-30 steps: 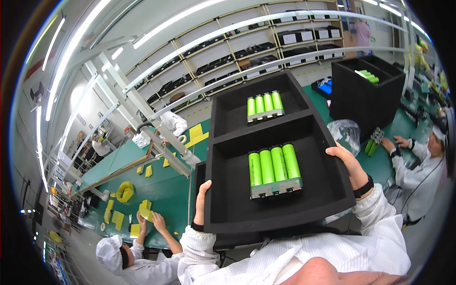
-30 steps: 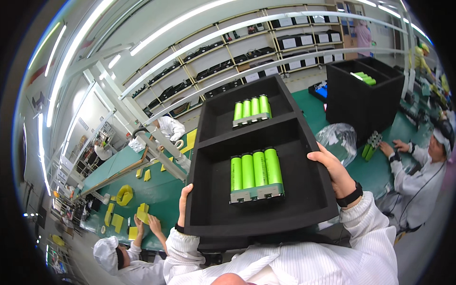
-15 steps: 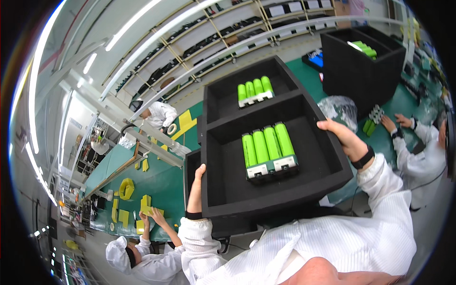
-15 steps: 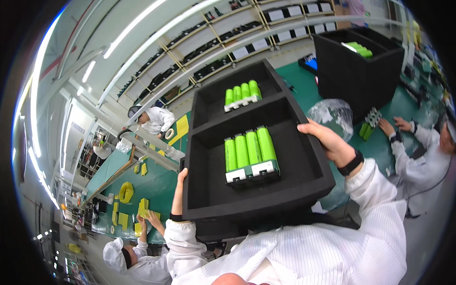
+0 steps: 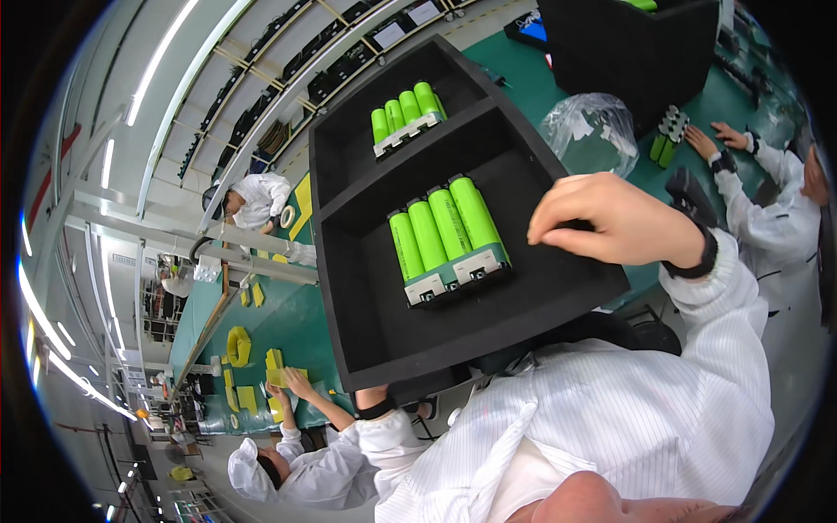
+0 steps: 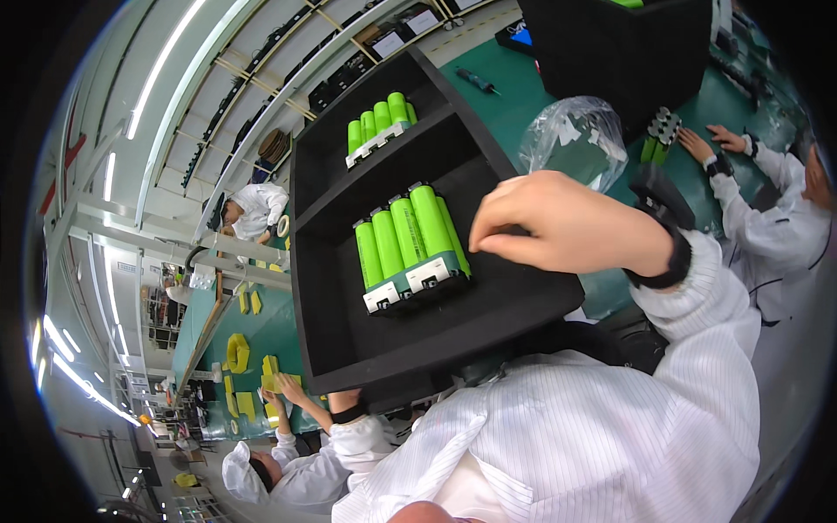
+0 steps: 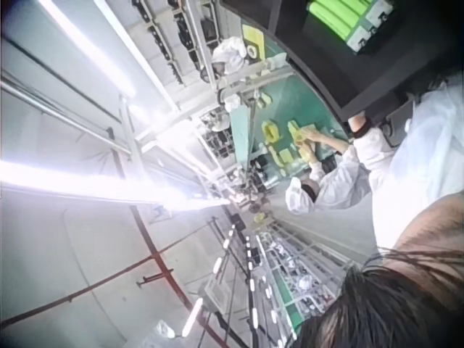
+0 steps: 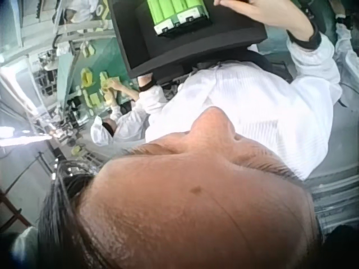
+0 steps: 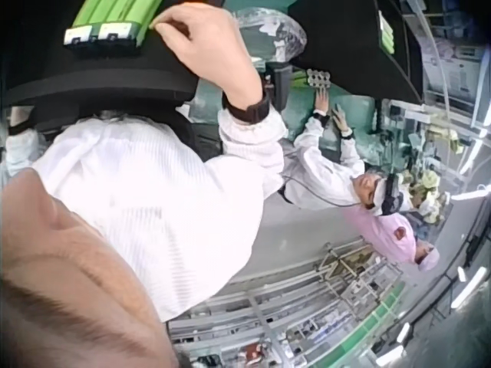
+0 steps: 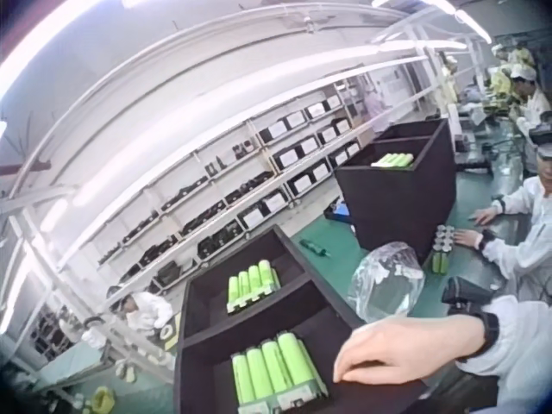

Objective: The recorder is assembling battery packs by inserting battery units into foam slots and applying adhesive strips.

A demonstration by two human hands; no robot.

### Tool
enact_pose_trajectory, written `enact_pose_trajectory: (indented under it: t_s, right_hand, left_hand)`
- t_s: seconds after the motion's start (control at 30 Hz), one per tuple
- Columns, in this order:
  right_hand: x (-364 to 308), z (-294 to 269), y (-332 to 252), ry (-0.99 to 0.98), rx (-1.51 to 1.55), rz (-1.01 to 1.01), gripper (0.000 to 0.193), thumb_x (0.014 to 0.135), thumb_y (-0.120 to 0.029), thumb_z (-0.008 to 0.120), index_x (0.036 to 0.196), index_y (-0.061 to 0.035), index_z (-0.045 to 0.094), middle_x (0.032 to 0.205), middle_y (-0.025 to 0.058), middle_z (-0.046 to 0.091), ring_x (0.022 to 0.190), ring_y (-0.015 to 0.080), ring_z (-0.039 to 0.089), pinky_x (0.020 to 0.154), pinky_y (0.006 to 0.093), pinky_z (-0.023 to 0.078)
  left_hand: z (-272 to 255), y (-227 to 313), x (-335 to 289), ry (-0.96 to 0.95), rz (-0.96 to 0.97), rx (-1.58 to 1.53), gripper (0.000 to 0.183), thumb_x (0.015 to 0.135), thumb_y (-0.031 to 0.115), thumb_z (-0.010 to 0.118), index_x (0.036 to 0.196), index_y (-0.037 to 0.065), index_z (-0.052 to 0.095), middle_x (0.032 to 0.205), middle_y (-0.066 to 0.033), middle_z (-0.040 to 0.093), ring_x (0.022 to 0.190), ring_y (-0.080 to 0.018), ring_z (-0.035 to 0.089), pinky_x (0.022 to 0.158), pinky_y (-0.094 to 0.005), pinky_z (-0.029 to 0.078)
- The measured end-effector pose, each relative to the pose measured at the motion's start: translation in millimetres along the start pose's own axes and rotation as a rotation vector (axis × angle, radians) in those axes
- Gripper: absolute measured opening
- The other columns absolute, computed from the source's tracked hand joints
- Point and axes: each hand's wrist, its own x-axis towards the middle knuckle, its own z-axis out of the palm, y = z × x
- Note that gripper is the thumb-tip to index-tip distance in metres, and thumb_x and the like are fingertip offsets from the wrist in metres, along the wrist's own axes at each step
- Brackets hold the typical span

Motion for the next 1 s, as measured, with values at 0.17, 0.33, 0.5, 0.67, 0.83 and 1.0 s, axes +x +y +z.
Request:
enact_pose_trajectory:
  t_s: [0.17, 0.33, 0.5, 0.67, 0.83, 1.0]
  right_hand:
    - [19, 32, 24, -0.411, -0.506, -0.027, 0.012, 0.084, -0.016, 0.062, 0.083, -0.0073, 0.071, 0.079, 0.0045, 0.068, 0.08, 0.0248, 0.064, 0.074, 0.0361, 0.047]
    - [17, 53, 33, -0.516, -0.83, -0.046, 0.011, 0.075, -0.019, 0.062, 0.074, -0.0114, 0.071, 0.072, 0.0012, 0.066, 0.078, 0.0203, 0.063, 0.072, 0.0328, 0.045]
    - [32, 64, 47, -0.817, -0.874, 0.175, 0.016, 0.08, -0.013, 0.061, 0.088, -0.0052, 0.074, 0.093, 0.009, 0.069, 0.094, 0.0263, 0.067, 0.08, 0.0372, 0.053]
    - [49, 53, 4, -0.814, -0.801, 0.217, 0.019, 0.08, -0.012, 0.063, 0.092, -0.0011, 0.073, 0.096, 0.0121, 0.07, 0.091, 0.0304, 0.069, 0.074, 0.0403, 0.056]
    - [54, 52, 12, -0.908, -0.792, 0.326, 0.022, 0.08, -0.011, 0.062, 0.099, -0.0048, 0.072, 0.101, 0.011, 0.07, 0.092, 0.0301, 0.069, 0.073, 0.0419, 0.057]
    - [35, 51, 28, -0.85, -0.729, 0.283, 0.034, 0.081, -0.01, 0.06, 0.114, -0.0094, 0.069, 0.114, 0.0075, 0.066, 0.105, 0.0289, 0.065, 0.083, 0.0403, 0.055]
  left_hand:
    - [25, -35, -8, -0.112, -0.178, -0.65, 0.055, 0.099, 0.046, 0.046, 0.132, 0.004, 0.055, 0.125, -0.0097, 0.064, 0.118, -0.0241, 0.057, 0.101, -0.0377, 0.043]
    - [35, -38, -27, -0.162, -0.167, -0.757, 0.051, 0.098, 0.048, 0.047, 0.126, 0.006, 0.06, 0.127, -0.0075, 0.063, 0.118, -0.0242, 0.056, 0.103, -0.0397, 0.041]
    - [29, -54, -21, -0.086, -0.1, -0.526, 0.048, 0.098, 0.049, 0.045, 0.117, 0.009, 0.064, 0.125, -0.0066, 0.064, 0.118, -0.0239, 0.056, 0.107, -0.04, 0.036]
    - [24, -53, -26, -0.064, -0.125, -0.727, 0.047, 0.1, 0.044, 0.043, 0.131, 0.01, 0.054, 0.139, -0.0065, 0.053, 0.129, -0.0264, 0.047, 0.111, -0.0439, 0.033]
    - [31, -61, -16, 0.105, -0.068, -0.329, 0.05, 0.099, 0.048, 0.042, 0.131, 0.011, 0.055, 0.137, -0.006, 0.055, 0.128, -0.027, 0.048, 0.112, -0.0448, 0.032]
    - [63, -41, -19, 0.186, -0.185, -0.668, 0.052, 0.098, 0.05, 0.044, 0.131, 0.011, 0.055, 0.136, -0.0056, 0.056, 0.127, -0.0271, 0.049, 0.112, -0.0448, 0.033]
